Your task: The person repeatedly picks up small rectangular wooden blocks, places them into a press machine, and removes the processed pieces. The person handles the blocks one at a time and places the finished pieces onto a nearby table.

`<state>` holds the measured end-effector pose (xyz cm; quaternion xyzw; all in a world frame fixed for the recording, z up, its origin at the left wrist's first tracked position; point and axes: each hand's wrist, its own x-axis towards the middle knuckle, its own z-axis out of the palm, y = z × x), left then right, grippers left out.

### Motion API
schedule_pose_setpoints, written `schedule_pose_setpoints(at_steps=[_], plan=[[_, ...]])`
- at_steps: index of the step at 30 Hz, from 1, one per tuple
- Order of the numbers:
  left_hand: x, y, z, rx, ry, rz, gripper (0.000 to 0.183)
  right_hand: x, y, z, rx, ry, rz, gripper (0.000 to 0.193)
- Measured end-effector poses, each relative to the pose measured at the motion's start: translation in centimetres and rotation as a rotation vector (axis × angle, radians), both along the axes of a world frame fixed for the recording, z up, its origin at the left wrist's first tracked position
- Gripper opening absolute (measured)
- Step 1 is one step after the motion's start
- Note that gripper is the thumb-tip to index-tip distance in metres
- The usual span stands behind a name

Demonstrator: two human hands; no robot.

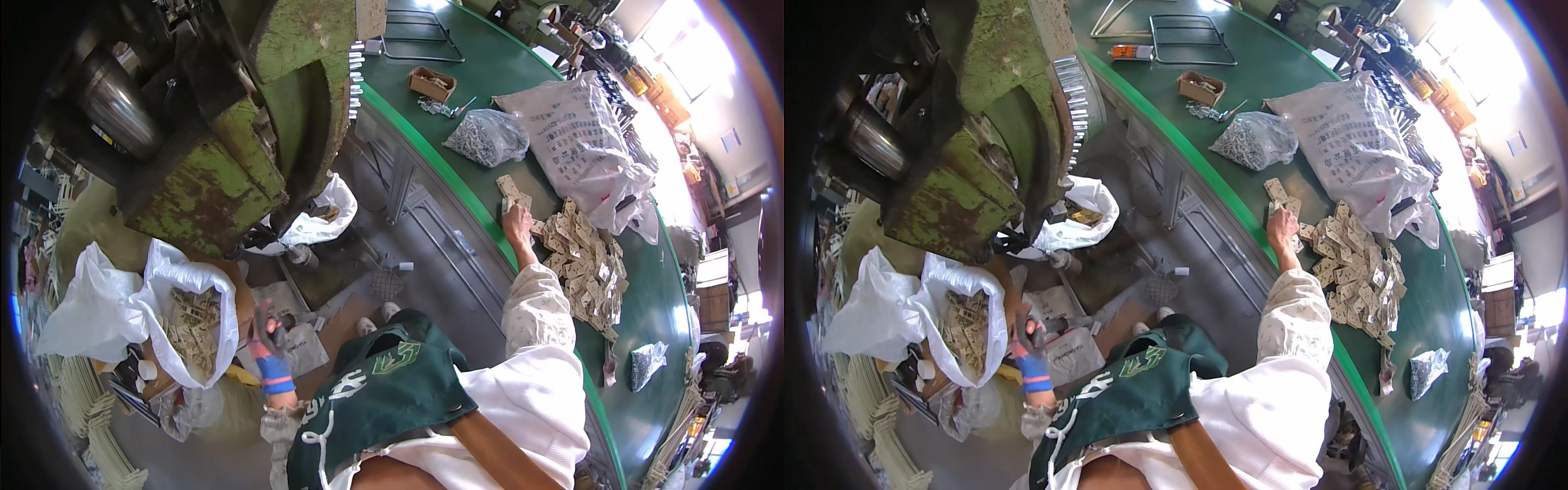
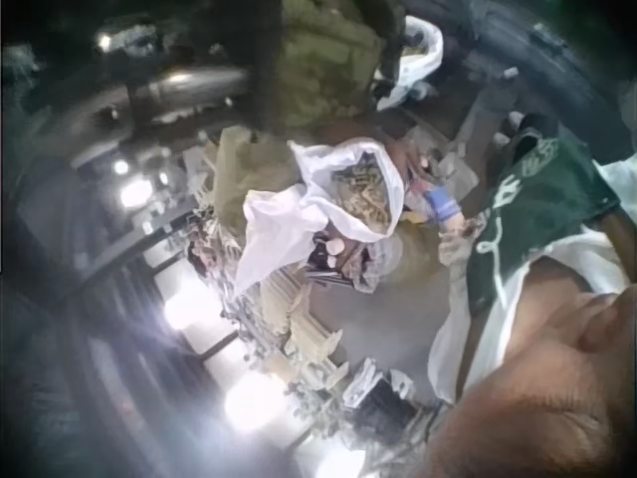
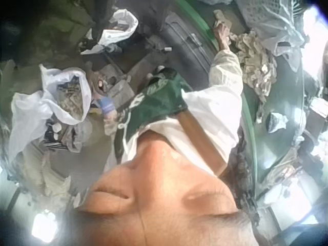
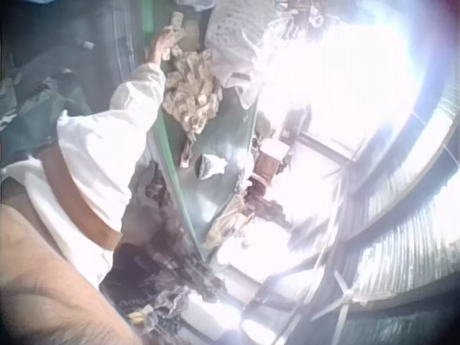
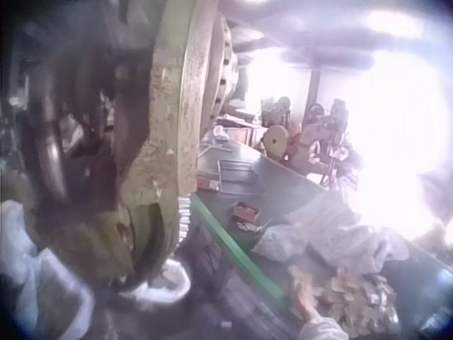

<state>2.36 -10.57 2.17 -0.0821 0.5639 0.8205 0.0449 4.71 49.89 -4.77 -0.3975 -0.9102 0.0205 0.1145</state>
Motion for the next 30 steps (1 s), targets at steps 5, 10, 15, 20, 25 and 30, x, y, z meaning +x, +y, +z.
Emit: schedule_pose_setpoints(at_steps=[5,10,15,20,25,30], plan=[[-0.3,8.0,-3.1,-0.414,0.128,-0.378,0.043,0.3,-7.1,4.8,-0.094,0.119,0.399,0.011],[-1.5,14.6,-1.0,-0.744,0.499,-0.376,0.056,-3.6,-22.3,9.7,-0.651,0.087,1.256,0.022],[-1.9,11.0,0.2,-0.666,0.155,-0.285,0.027,-15.3,-27.3,8.0,-0.687,0.373,1.342,0.009],[0.8,8.3,0.3,-0.532,-0.012,-0.213,0.02,-24.2,-30.7,1.8,-0.356,0.133,1.532,0.011],[2.1,5.8,-1.8,-0.355,-0.024,-0.05,0.016,-26.2,-30.3,-0.6,-0.296,0.036,1.557,0.011],[1.8,5.2,-1.5,-0.324,-0.086,0.07,0.017,-25.2,-29.5,-0.1,-0.315,0.084,1.558,0.012]])
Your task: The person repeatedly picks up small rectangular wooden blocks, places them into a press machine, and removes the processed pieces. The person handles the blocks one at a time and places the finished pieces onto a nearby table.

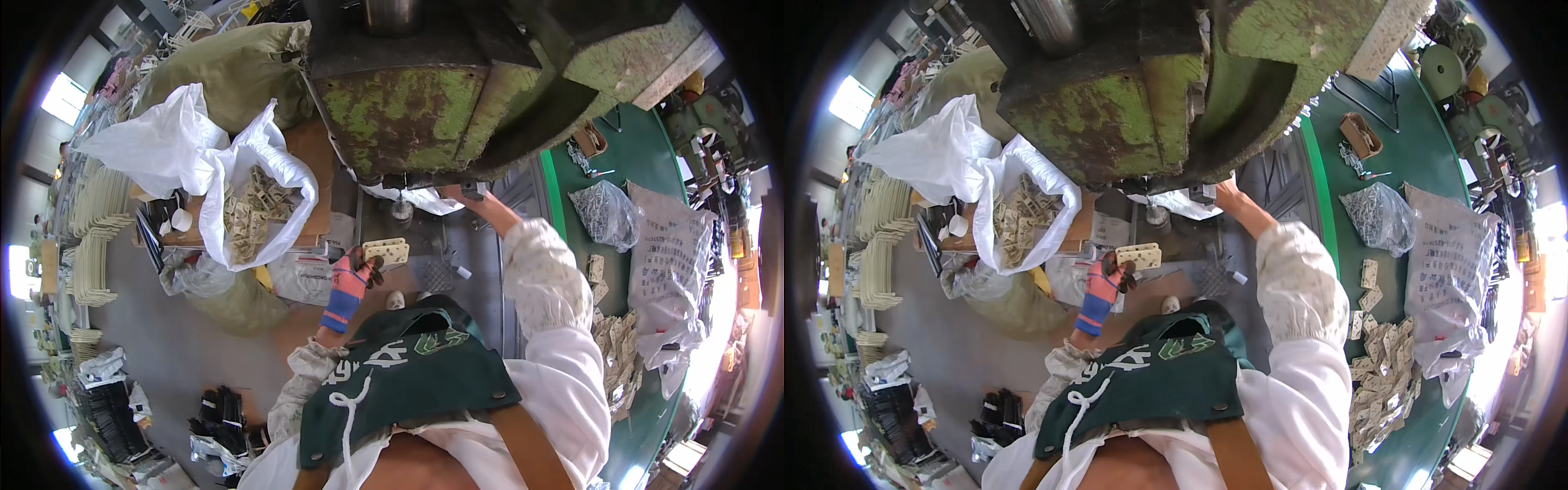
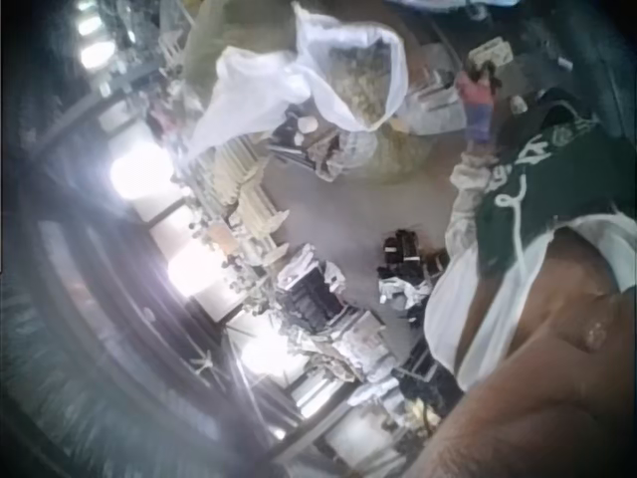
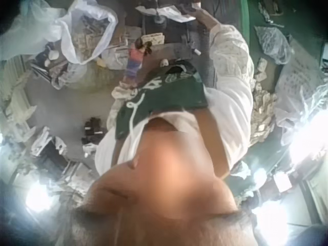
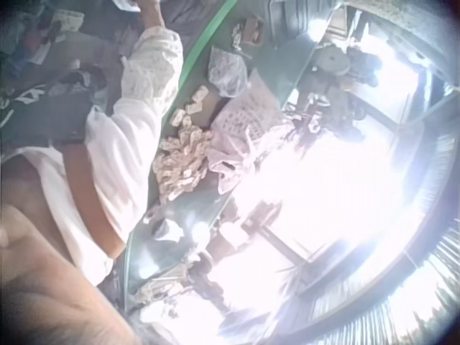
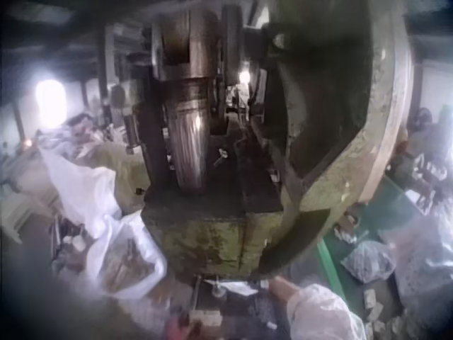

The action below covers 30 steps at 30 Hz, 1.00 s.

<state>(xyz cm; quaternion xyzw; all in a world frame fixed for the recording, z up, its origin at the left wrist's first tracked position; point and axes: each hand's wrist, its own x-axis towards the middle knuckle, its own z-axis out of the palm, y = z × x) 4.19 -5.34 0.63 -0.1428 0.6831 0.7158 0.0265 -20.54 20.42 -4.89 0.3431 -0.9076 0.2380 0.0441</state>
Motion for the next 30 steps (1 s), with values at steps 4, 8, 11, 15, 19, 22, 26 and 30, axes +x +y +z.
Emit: schedule_pose_setpoints(at_steps=[4,8,11,15,19,22,26,30], plan=[[-2.2,-0.3,-1.8,0.045,0.069,-0.041,0.02,3.4,1.1,1.3,-0.099,0.074,-0.081,0.014],[-3.8,-0.1,0.3,0.214,-0.179,-0.061,0.022,9.3,-2.6,8.9,-0.382,0.551,0.116,0.025],[-4.4,-0.5,0.5,0.253,-0.165,-0.11,0.022,11.1,-4.7,13.8,-0.32,0.692,0.27,0.031],[-4.0,-1.3,1.5,0.325,-0.179,-0.112,0.024,11.0,-5.0,14.1,-0.241,0.7,0.297,0.032],[-3.0,-2.5,3.4,0.357,-0.117,-0.179,0.025,10.6,-5.1,14.1,-0.186,0.735,0.415,0.035],[-2.7,-2.6,4.8,0.367,-0.084,-0.214,0.029,10.8,-4.5,12.8,-0.12,0.661,0.395,0.036],[-4.1,-0.2,8.3,0.475,-0.012,-0.22,0.028,13.7,-3.2,14.9,-0.544,-0.157,-0.064,0.025],[-7.2,2.3,8.0,0.17,0.219,-0.164,0.019,13.1,-3.7,16.0,-0.769,-0.665,-0.179,0.034]])
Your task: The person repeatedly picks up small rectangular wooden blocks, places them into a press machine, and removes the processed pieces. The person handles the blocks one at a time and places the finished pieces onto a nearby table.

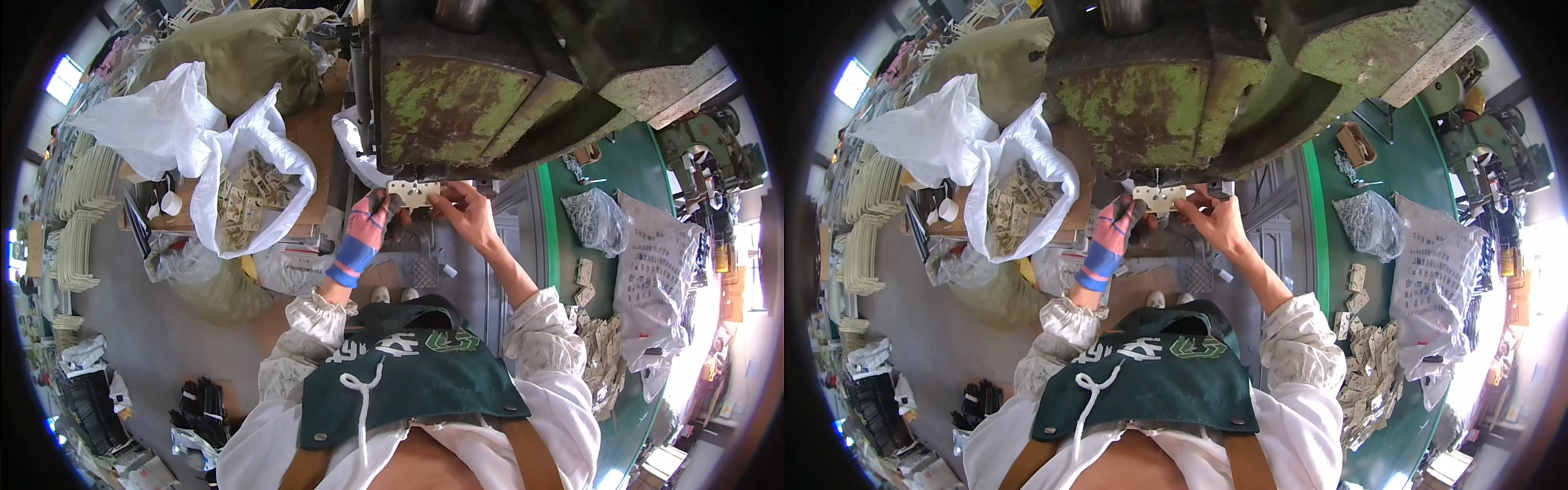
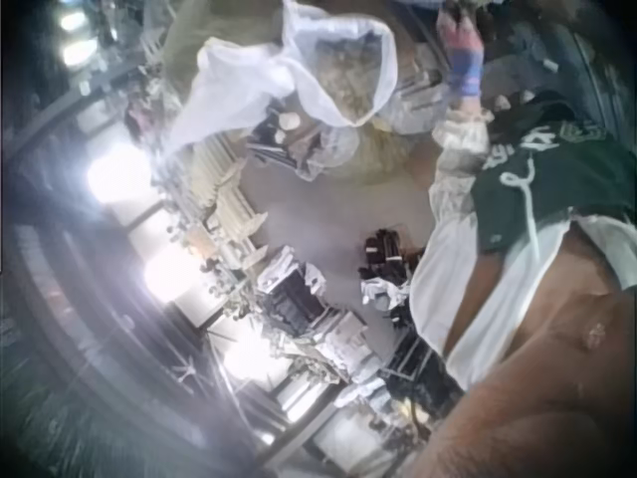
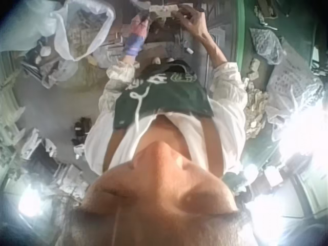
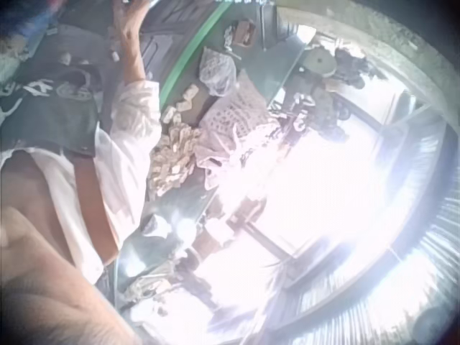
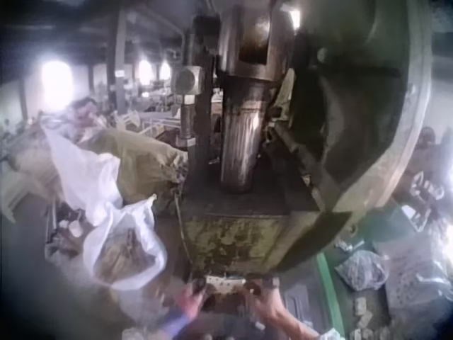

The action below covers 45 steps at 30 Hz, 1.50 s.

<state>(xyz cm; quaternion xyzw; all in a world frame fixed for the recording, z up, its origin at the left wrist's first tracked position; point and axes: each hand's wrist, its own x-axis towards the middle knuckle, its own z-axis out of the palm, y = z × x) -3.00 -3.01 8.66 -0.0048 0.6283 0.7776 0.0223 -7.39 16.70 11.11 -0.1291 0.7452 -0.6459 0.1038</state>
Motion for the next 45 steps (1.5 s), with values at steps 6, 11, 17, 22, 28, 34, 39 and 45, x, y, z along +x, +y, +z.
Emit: schedule_pose_setpoints(at_steps=[6,11,17,22,28,34,39,45], plan=[[0.1,0.6,-2.6,-1.113,0.696,0.214,0.042,-1.4,0.9,-1.1,-0.103,-0.164,-0.03,0.03],[-0.7,0.3,-4.6,-0.672,0.363,0.008,0.043,-1.6,0.3,-0.8,0.001,-0.277,-0.116,0.029],[-1.1,1.0,-2.5,0.058,-0.289,0.004,0.044,-10.5,3.3,-11.4,0.245,0.34,0.111,0.03],[-3.1,2.1,-1.9,0.261,-0.238,-0.113,0.037,-20.2,6.2,-29.2,0.708,0.95,-0.148,0.028],[-1.2,-2.3,-3.7,0.033,-0.344,0.034,0.034,-14.3,1.5,-20.4,0.673,0.382,0.295,0.053],[-2.2,-1.3,-2.1,0.037,-0.252,-0.083,0.035,-12.9,6.0,-18.6,0.141,0.157,-0.033,0.027],[-2.1,-1.7,-1.9,0.022,-0.311,-0.081,0.035,-11.0,5.4,-16.0,-0.255,-0.259,-0.038,0.014],[-2.0,-1.6,-2.5,0.104,-0.298,-0.088,0.035,-10.6,4.5,-13.7,-0.309,-0.193,-0.214,0.012]])
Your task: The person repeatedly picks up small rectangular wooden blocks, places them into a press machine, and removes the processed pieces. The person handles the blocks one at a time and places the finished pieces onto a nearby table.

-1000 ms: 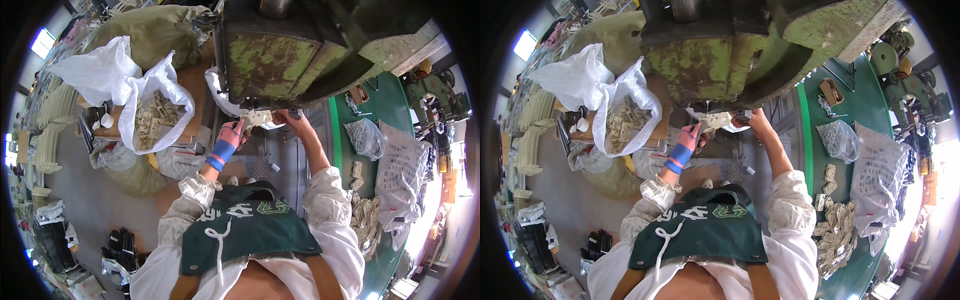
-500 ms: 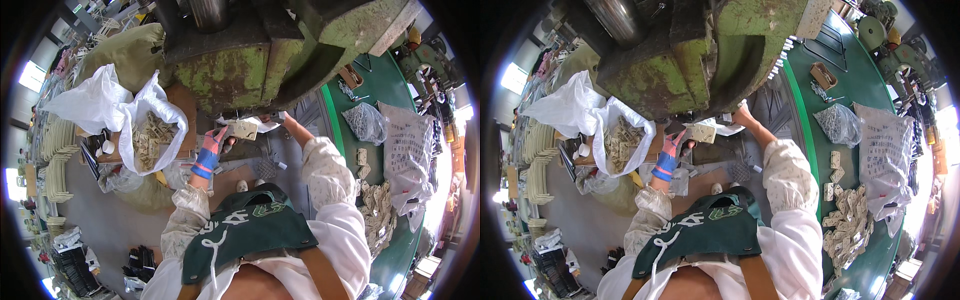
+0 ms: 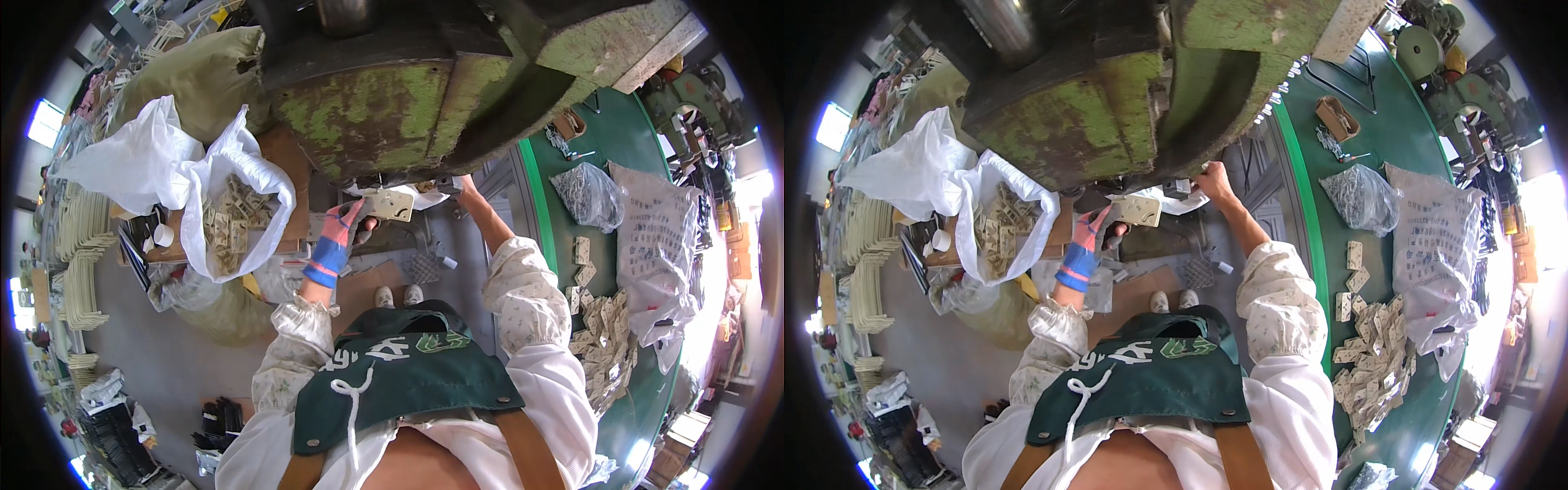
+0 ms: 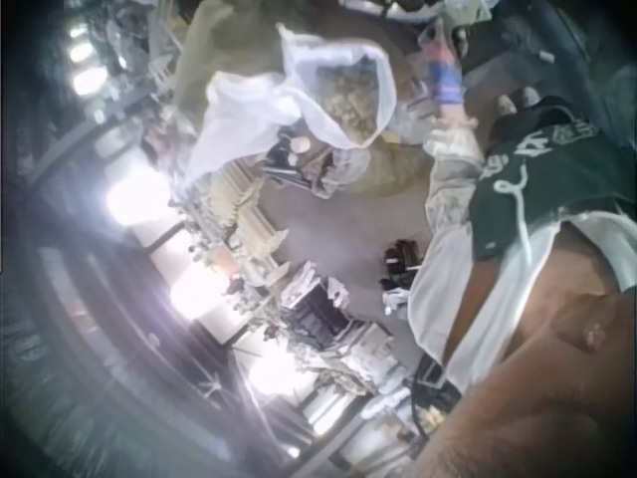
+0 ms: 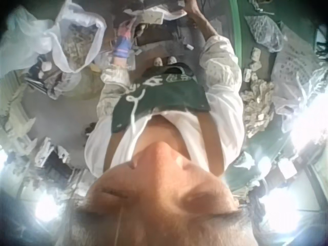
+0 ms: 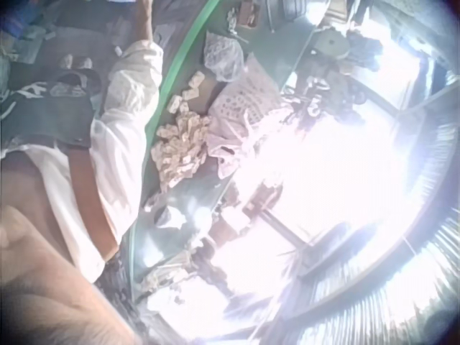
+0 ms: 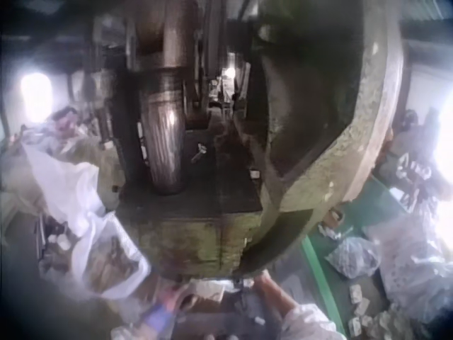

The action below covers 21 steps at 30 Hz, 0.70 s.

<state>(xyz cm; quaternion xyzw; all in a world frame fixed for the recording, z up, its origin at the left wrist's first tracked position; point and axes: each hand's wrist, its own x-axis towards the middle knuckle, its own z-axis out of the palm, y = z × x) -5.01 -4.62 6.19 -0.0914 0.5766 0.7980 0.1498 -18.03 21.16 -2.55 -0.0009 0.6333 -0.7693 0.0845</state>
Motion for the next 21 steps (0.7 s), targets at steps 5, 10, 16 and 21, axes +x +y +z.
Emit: schedule_pose_setpoints(at_steps=[5,10,16,21], plan=[[0.0,0.3,-0.2,0.079,-0.001,0.014,0.034,-0.2,0.4,-0.3,0.239,0.209,-0.054,0.012],[0.1,0.5,-0.5,0.065,0.032,0.016,0.035,0.7,0.4,2.0,0.171,0.228,0.07,0.012],[0.4,0.9,0.2,0.08,0.076,-0.008,0.035,1.3,0.1,4.1,0.102,0.235,0.206,0.013],[0.6,0.9,0.0,0.072,0.048,0.002,0.034,4.3,-0.4,8.0,0.159,0.119,0.201,0.013]])
